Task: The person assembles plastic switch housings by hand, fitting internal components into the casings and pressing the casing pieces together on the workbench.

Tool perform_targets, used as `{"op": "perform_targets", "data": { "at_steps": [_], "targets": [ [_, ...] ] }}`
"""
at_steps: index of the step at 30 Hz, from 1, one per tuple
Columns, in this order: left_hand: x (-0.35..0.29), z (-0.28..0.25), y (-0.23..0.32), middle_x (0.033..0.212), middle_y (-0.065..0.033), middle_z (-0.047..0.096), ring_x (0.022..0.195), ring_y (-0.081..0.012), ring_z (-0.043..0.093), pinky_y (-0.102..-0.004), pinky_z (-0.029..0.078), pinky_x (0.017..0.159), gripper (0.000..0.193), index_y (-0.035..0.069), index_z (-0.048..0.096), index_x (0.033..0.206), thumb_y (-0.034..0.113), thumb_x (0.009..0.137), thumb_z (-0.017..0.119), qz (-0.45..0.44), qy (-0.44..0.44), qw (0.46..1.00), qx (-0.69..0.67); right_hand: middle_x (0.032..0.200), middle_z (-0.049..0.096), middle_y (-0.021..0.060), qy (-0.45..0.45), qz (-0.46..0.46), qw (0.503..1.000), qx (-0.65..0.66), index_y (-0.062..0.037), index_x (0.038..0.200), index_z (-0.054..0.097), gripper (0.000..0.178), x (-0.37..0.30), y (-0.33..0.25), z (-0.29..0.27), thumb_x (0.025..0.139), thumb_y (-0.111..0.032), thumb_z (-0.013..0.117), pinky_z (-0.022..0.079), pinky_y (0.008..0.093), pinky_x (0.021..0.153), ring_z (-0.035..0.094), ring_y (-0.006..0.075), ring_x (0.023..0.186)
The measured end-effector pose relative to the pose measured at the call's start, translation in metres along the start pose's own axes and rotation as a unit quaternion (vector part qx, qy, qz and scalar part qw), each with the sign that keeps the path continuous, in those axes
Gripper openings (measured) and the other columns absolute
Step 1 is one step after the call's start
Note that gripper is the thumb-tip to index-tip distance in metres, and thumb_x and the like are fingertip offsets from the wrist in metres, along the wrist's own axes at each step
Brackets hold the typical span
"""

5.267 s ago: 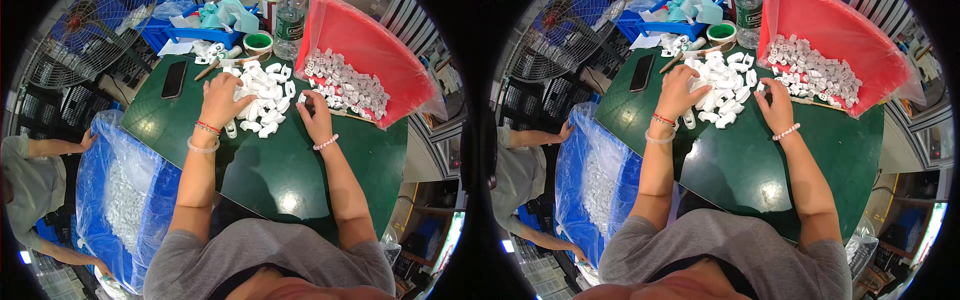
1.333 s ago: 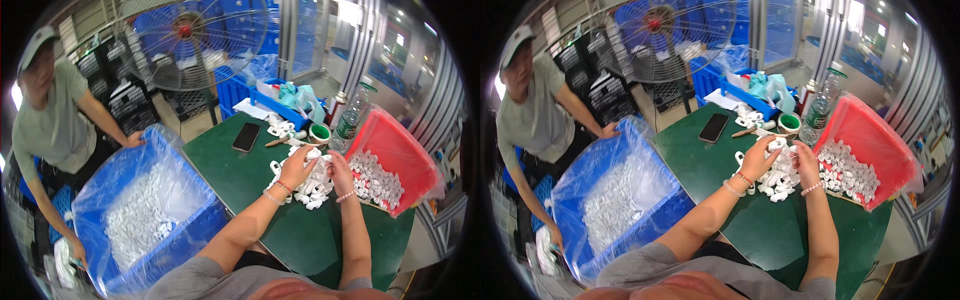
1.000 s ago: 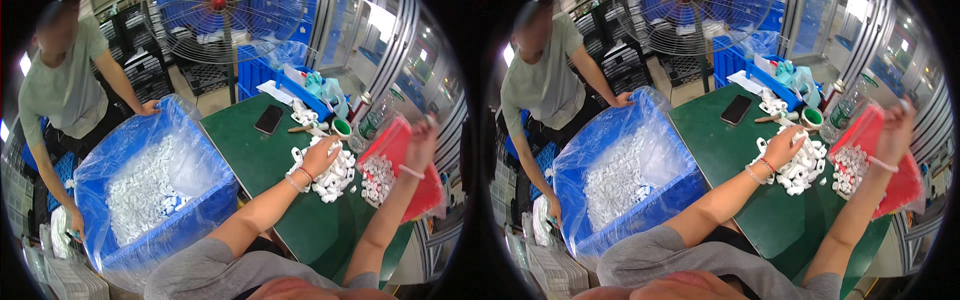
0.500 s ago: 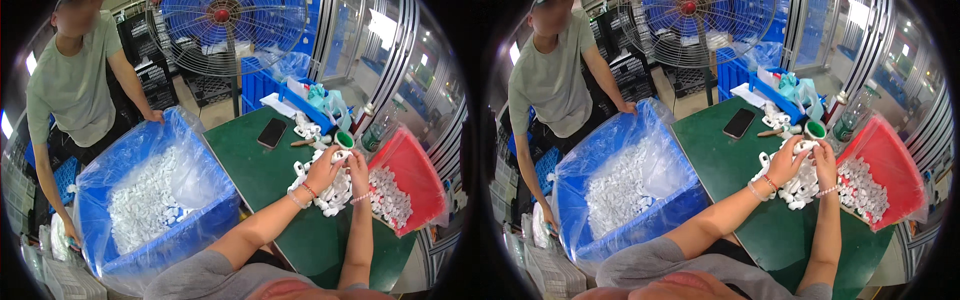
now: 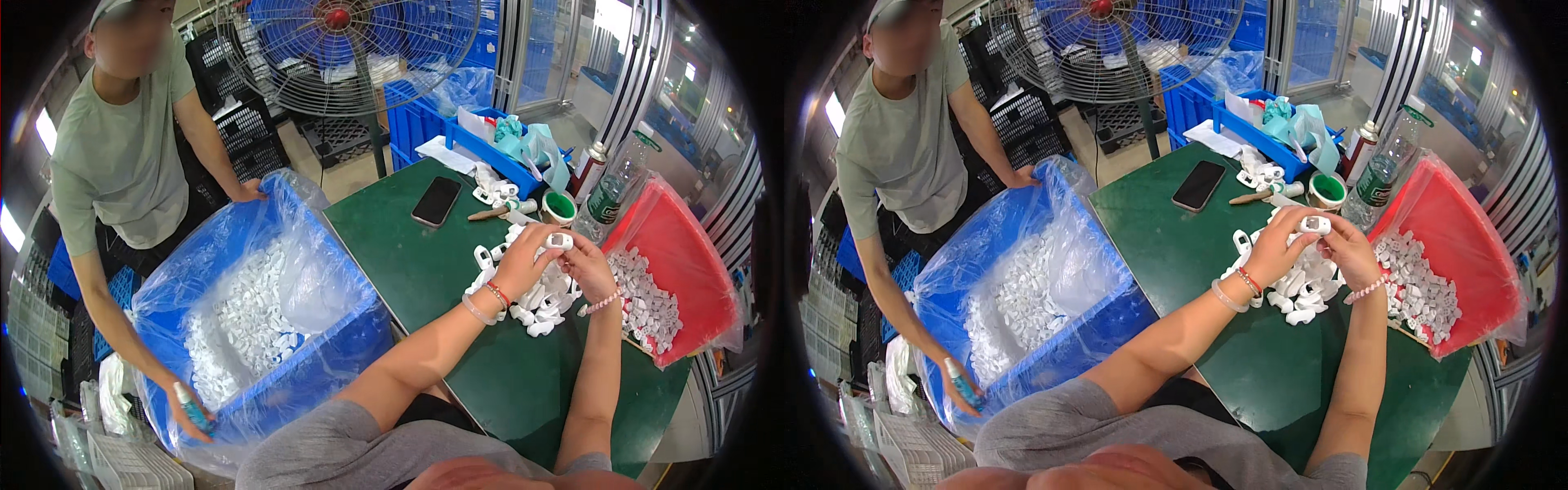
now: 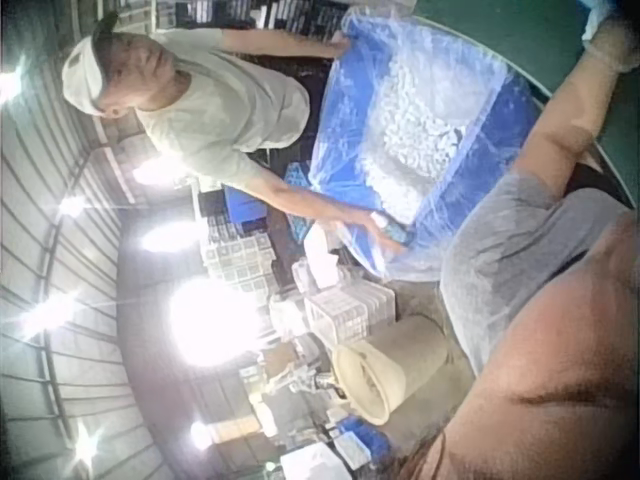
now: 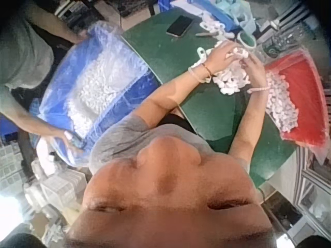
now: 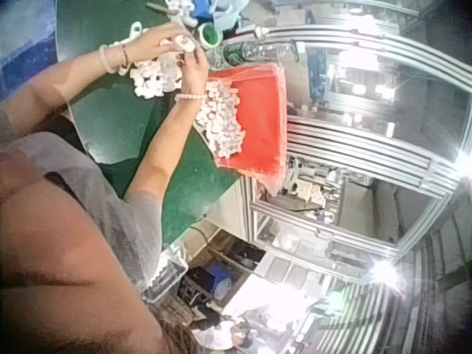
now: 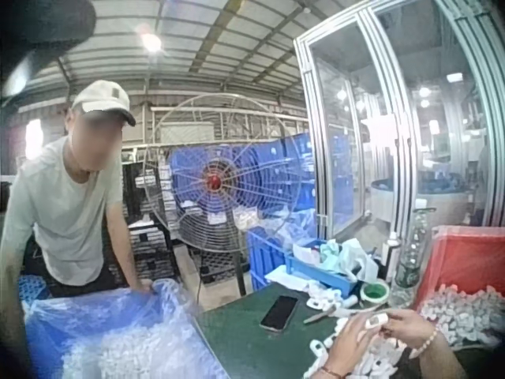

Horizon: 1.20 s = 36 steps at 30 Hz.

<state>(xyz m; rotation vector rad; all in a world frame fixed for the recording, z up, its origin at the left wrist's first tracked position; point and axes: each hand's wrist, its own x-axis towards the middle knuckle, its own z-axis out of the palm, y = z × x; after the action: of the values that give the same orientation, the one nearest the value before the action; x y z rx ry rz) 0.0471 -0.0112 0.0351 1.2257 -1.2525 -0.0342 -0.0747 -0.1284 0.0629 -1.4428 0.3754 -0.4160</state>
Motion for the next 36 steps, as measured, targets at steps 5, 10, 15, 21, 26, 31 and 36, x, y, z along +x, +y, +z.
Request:
{"op": "perform_targets", "data": {
  "at_steps": [5, 10, 15, 21, 26, 31, 36],
  "targets": [
    [-0.001, 0.001, -0.001, 0.107, -0.0095, 0.053, 0.094, -0.0202, 0.055, -0.0287, 0.047, 0.077, 0.035, 0.005, 0.052, 0.111, 0.005, 0.077, 0.061, -0.055, -0.034, 0.993, -0.100, 0.085, 0.056, -0.0022, 0.005, -0.001, 1.000, 0.012, -0.0054, 0.108, 0.052, 0.025, -0.003, -0.002, -0.006, 0.089, -0.022, 0.051, 0.039, 0.0188, 0.061, 0.049, 0.0055, 0.070],
    [-0.001, 0.010, -0.012, 0.108, -0.0082, 0.053, 0.094, -0.0184, 0.055, -0.0273, 0.048, 0.075, 0.036, 0.005, 0.054, 0.110, 0.003, 0.074, 0.063, -0.050, -0.031, 0.993, -0.101, 0.087, 0.057, -0.0019, 0.042, 0.008, 0.998, -0.039, -0.0061, 0.106, 0.055, 0.025, -0.009, -0.014, -0.002, 0.088, -0.024, 0.052, 0.039, 0.0196, 0.063, 0.051, 0.0058, 0.075],
    [0.004, 0.008, -0.008, 0.104, -0.0076, 0.052, 0.092, -0.0157, 0.055, -0.0246, 0.048, 0.072, 0.033, 0.004, 0.056, 0.107, 0.001, 0.075, 0.063, -0.040, -0.007, 0.996, -0.081, 0.094, 0.058, 0.0003, 0.045, 0.013, 0.994, -0.095, -0.0050, 0.107, 0.055, 0.028, -0.006, -0.017, -0.001, 0.086, -0.024, 0.054, 0.042, 0.0199, 0.066, 0.053, 0.0065, 0.081],
    [0.001, 0.013, -0.019, 0.100, -0.0031, 0.053, 0.078, -0.0070, 0.052, -0.0197, 0.043, 0.065, 0.028, 0.002, 0.056, 0.108, 0.008, 0.082, 0.060, -0.106, -0.024, 0.977, -0.186, 0.090, 0.058, 0.0011, 0.008, 0.011, 0.999, -0.047, -0.0027, 0.108, 0.052, 0.029, -0.005, -0.014, -0.010, 0.085, -0.022, 0.056, 0.042, 0.0185, 0.064, 0.055, 0.0077, 0.077],
    [0.000, 0.013, -0.015, 0.102, -0.0066, 0.056, 0.082, -0.0097, 0.054, -0.0234, 0.046, 0.071, 0.031, 0.000, 0.051, 0.111, 0.012, 0.084, 0.058, -0.164, -0.032, 0.940, -0.296, 0.086, 0.059, -0.0004, 0.016, -0.002, 0.999, -0.033, -0.0037, 0.101, 0.055, 0.025, -0.009, -0.013, -0.011, 0.082, -0.019, 0.061, 0.041, 0.0181, 0.062, 0.054, 0.0057, 0.074],
    [-0.001, 0.017, -0.019, 0.105, -0.0081, 0.056, 0.084, -0.0116, 0.055, -0.0253, 0.048, 0.074, 0.031, -0.001, 0.050, 0.111, 0.013, 0.085, 0.057, -0.176, -0.041, 0.934, -0.308, 0.084, 0.059, -0.0017, 0.022, -0.006, 0.999, -0.029, -0.0049, 0.097, 0.059, 0.023, -0.010, -0.014, -0.015, 0.079, -0.018, 0.065, 0.040, 0.0174, 0.061, 0.052, 0.0042, 0.070],
    [0.002, 0.011, -0.018, 0.106, -0.0095, 0.057, 0.088, -0.0141, 0.057, -0.0275, 0.048, 0.079, 0.031, -0.002, 0.050, 0.113, 0.012, 0.086, 0.055, -0.222, -0.032, 0.909, -0.350, 0.090, 0.062, 0.0019, 0.031, -0.084, 0.993, -0.084, -0.0006, 0.097, 0.060, 0.022, 0.001, -0.009, -0.016, 0.080, -0.014, 0.063, 0.044, 0.0213, 0.069, 0.056, 0.0086, 0.079]
  ]
}}
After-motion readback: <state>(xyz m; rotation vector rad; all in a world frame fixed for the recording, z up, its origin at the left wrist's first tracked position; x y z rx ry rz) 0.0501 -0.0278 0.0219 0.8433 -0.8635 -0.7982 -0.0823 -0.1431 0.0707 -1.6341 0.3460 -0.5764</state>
